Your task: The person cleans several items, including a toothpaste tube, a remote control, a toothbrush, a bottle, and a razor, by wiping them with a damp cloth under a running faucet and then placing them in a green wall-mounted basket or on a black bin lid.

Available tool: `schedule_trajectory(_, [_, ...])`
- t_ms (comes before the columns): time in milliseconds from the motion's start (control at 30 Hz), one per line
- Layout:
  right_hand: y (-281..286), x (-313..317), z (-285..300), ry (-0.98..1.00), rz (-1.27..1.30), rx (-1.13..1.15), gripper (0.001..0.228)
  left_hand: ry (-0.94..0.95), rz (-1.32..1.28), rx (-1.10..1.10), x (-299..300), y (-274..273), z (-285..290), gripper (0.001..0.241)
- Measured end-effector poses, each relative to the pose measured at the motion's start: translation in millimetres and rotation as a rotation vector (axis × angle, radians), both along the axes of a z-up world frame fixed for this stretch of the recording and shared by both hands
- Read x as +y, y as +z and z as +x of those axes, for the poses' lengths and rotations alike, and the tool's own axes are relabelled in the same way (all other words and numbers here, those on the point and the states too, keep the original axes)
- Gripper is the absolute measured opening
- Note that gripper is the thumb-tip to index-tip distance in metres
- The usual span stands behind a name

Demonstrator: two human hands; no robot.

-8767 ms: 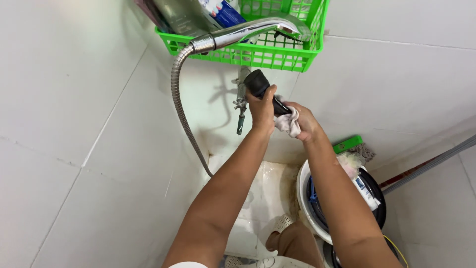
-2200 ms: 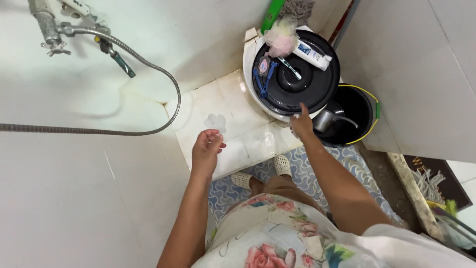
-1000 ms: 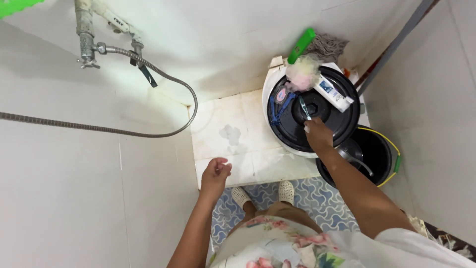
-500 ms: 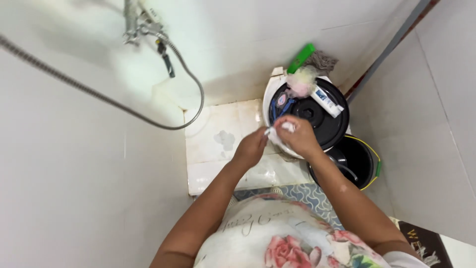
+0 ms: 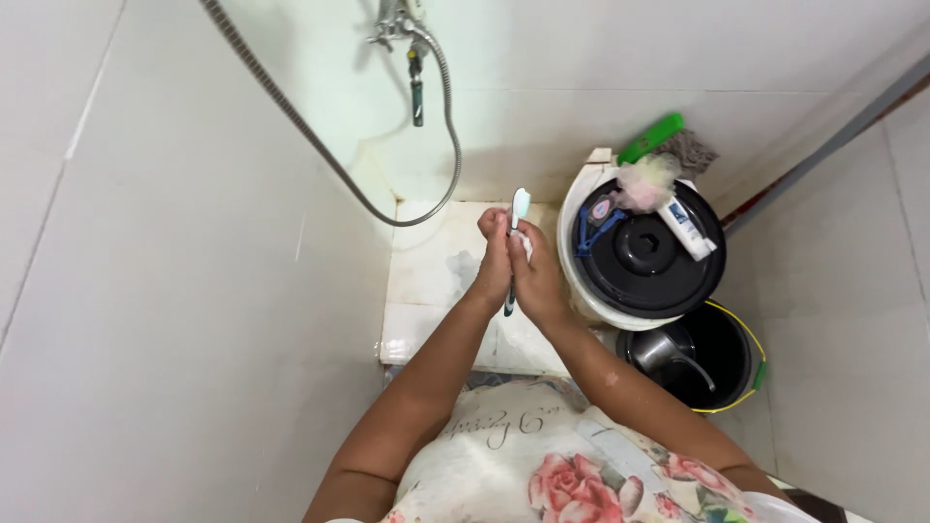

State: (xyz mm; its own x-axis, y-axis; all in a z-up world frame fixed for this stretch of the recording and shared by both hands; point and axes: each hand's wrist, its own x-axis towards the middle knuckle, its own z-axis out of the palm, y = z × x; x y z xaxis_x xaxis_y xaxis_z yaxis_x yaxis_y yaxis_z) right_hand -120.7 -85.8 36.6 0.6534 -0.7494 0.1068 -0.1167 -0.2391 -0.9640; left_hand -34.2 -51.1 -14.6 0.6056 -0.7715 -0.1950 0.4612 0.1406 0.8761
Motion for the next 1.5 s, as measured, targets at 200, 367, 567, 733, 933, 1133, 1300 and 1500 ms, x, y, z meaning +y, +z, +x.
schedule_trajectory(200, [-18.0,16.3,13.8,0.081,-0.126,0.084,0.029,-0.004,0.217,-0.034,30.7,30.0,15.0,0.040])
schedule_trajectory(367, [-24.3,10.9,36.5,0.247,-0.257,0.165,0.040,0.306,0.301,-0.160,34.3,-0.1,39.8,0.027])
schedule_trajectory(567, [3.6,-49.5,98.4,0.125,-0.520,0.056,0.029,0.401,0.148,-0.013,41.7,-31.2,117.1,0.022])
schedule_trajectory(733, [67.8,-94.8,201.1,0.114,-0.492,-0.011,0.042,0.304,0.267,0.256,24.3,-1.3,153.1,0.033])
schedule_trajectory(933, [76.5,-107.9,298.8,0.055,-0.198,0.148,0.041,0.190,0.390,0.434,2.8,36.0,189.2,0.044])
schedule_trajectory(1133, [54.3,-118.1,334.0,-0.008,-0.217,0.035,0.033,0.124,0.324,0.391,-23.4,-11.0,224.0,0.040])
schedule_trajectory(1300, [75.2,-112.0,326.7,-0.005,-0.360,0.202,0.030,0.129,0.251,0.404,-45.8,-48.7,253.5,0.035])
schedule_trajectory(1500, [72.8,-109.0,333.0,-0.063,-0.376,0.201,0.024,0.138,0.186,0.477,-61.6,-25.5,268.1,0.028])
